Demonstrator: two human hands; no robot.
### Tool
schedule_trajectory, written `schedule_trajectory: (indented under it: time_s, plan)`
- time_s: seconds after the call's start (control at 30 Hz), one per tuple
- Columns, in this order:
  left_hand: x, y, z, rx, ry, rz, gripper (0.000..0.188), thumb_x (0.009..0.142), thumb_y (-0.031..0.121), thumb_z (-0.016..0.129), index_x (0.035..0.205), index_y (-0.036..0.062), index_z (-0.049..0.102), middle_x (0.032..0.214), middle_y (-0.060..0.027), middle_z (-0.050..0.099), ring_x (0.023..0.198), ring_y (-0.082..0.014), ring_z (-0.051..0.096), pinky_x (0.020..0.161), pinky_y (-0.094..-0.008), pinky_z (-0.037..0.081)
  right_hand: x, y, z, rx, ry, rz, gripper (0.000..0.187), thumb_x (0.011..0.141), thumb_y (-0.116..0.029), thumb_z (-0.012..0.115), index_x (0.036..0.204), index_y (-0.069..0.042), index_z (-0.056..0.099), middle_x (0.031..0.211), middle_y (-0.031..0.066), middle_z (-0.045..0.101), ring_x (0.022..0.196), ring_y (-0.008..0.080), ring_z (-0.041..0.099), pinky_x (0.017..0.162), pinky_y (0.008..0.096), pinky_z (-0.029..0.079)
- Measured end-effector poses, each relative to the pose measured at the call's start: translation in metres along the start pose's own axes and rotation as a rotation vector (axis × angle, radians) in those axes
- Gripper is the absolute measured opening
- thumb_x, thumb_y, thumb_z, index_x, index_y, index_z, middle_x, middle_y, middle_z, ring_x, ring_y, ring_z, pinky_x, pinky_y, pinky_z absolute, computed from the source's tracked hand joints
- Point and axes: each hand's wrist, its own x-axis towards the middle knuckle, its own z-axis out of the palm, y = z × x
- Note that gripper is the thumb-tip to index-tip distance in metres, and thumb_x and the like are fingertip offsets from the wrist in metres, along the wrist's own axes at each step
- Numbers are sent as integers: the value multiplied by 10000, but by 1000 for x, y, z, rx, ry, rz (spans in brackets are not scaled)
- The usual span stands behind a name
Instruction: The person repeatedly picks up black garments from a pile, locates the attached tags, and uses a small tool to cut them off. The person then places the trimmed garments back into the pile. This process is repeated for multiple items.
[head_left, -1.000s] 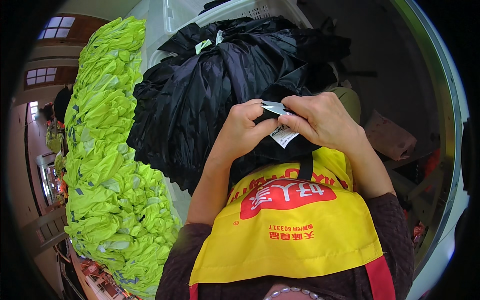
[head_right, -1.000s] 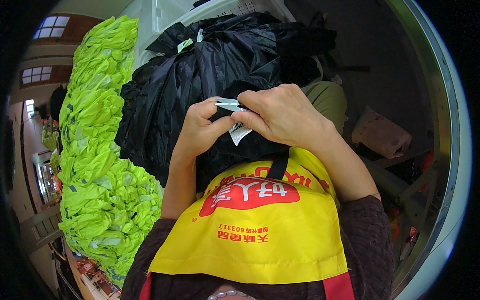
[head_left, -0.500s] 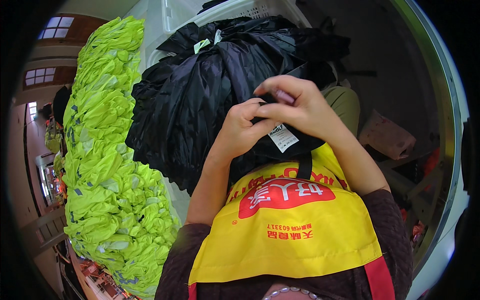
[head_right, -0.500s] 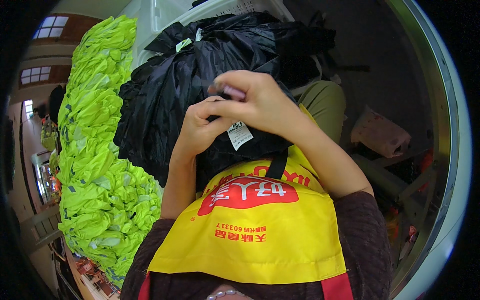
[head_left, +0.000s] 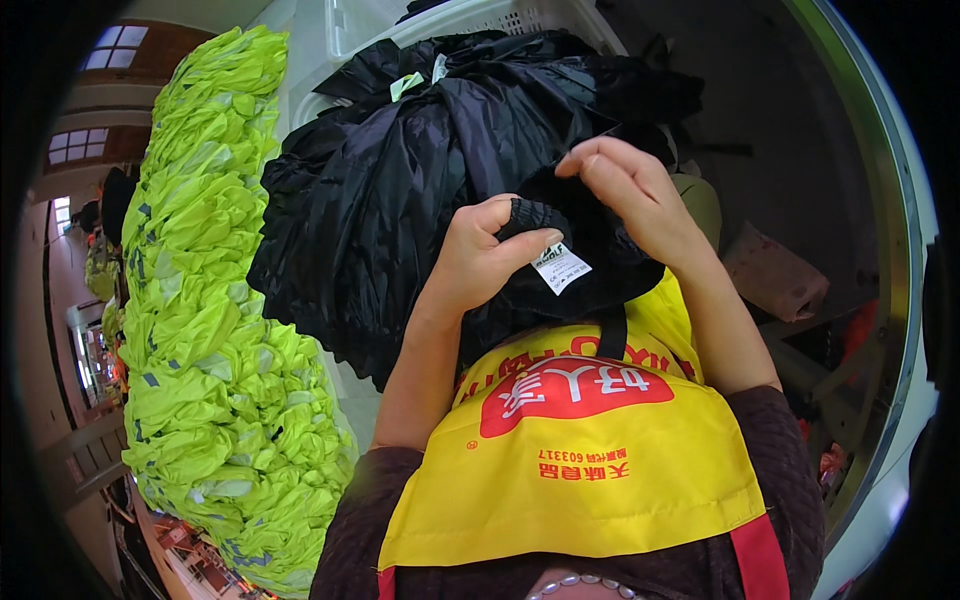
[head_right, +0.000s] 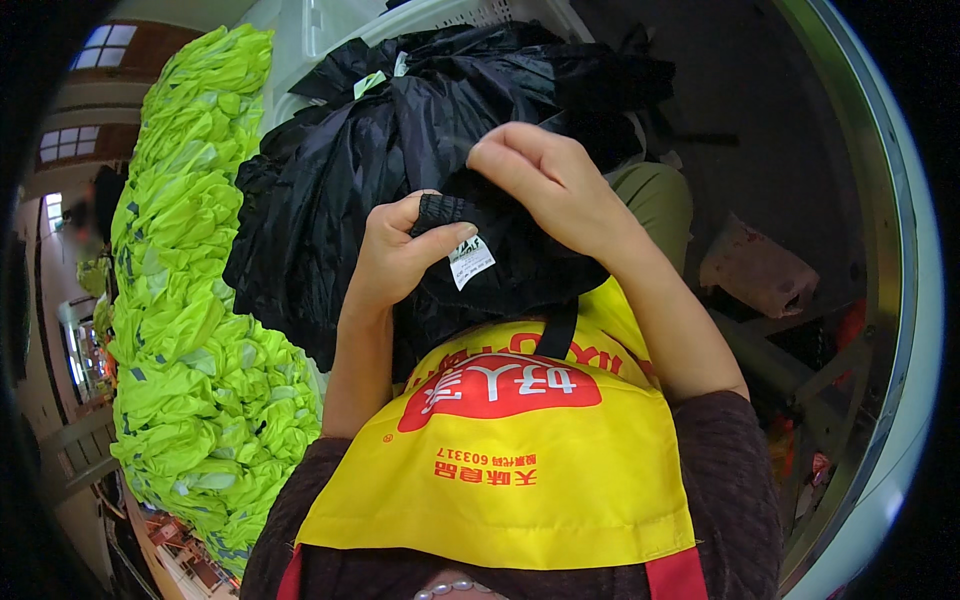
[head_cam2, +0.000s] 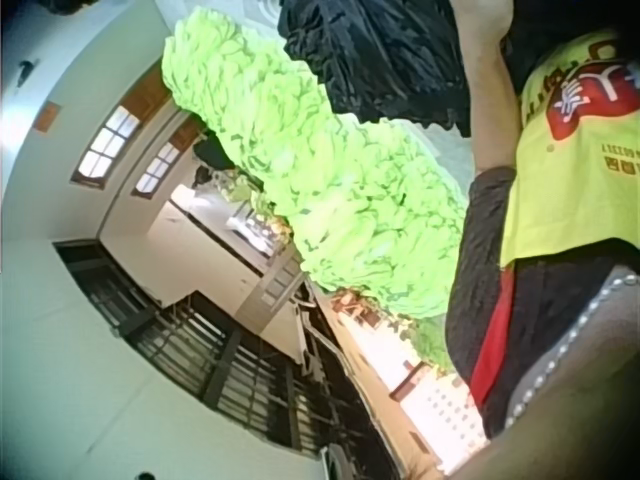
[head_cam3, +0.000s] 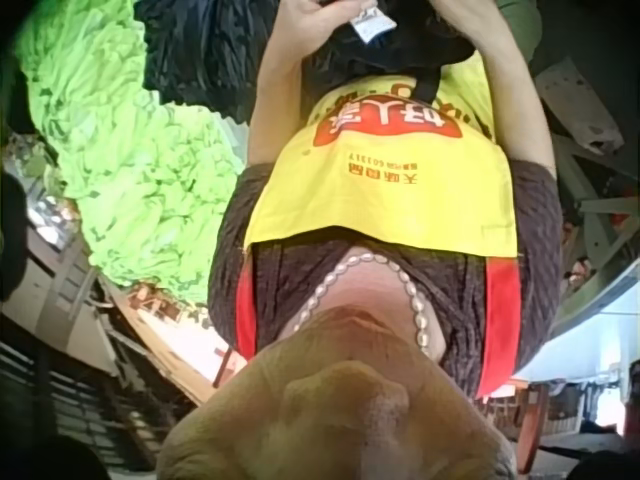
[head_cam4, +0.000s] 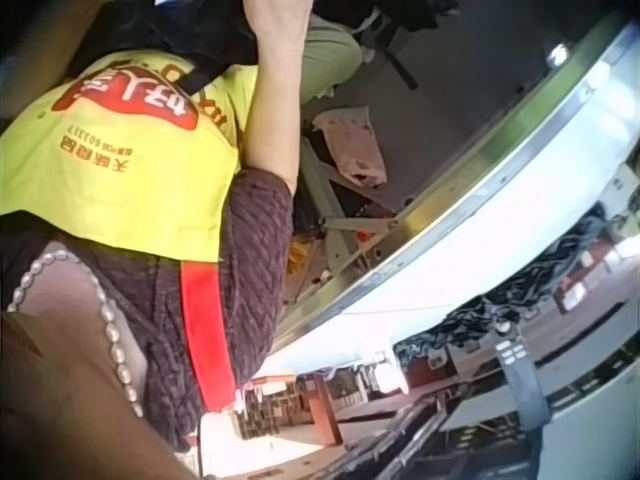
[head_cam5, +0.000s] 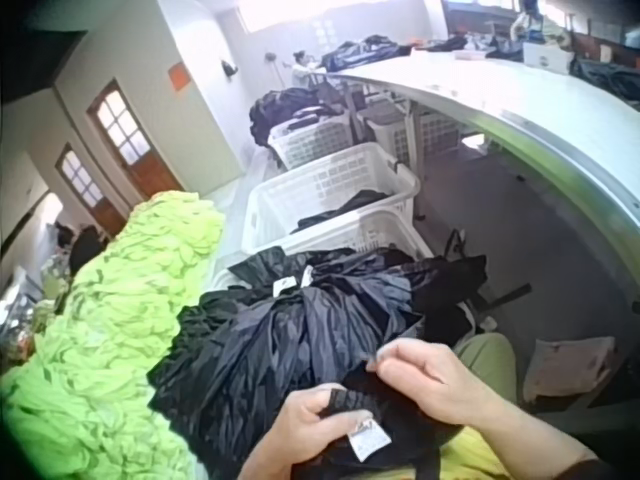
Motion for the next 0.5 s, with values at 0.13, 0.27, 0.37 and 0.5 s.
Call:
schedule_trajectory:
  time_s: [0.13, 0.27, 0.37, 0.5]
  plan:
    - [1, 2, 0, -101, -4, -2, 135, 749, 31, 662, 870, -22, 634, 737, 5, 608, 669, -42, 539, 591, -199, 434, 0, -3, -11, -199, -294, -37, 325, 884, -311, 514, 868, 1, 603, 690, 88, 572, 613, 182, 540, 570, 278, 422]
    - [1, 2, -1, -54, -19, 58, 163, 750, 27, 660, 901, -24, 627, 761, -2, 614, 693, -44, 543, 609, -205, 443, 7, 7, -12, -330, -350, -150, 368, 882, -360, 517, 824, -6, 598, 678, 107, 569, 591, 218, 538, 532, 304, 409]
    - [1, 4, -1, -55, -25, 60, 164, 748, 27, 662, 900, -24, 627, 768, -3, 614, 705, -45, 545, 615, -206, 444, 8, 5, -10, -303, -367, -148, 383, 880, -373, 517, 793, -8, 596, 660, 113, 563, 579, 222, 538, 521, 310, 405]
    - [1, 1, -4, -16, -46, 51, 155, 746, 23, 664, 889, -22, 626, 765, 1, 608, 702, -44, 542, 612, -207, 442, 10, 6, -8, -346, -386, -169, 394, 880, -374, 517, 760, -7, 594, 631, 114, 558, 561, 227, 536, 520, 307, 408]
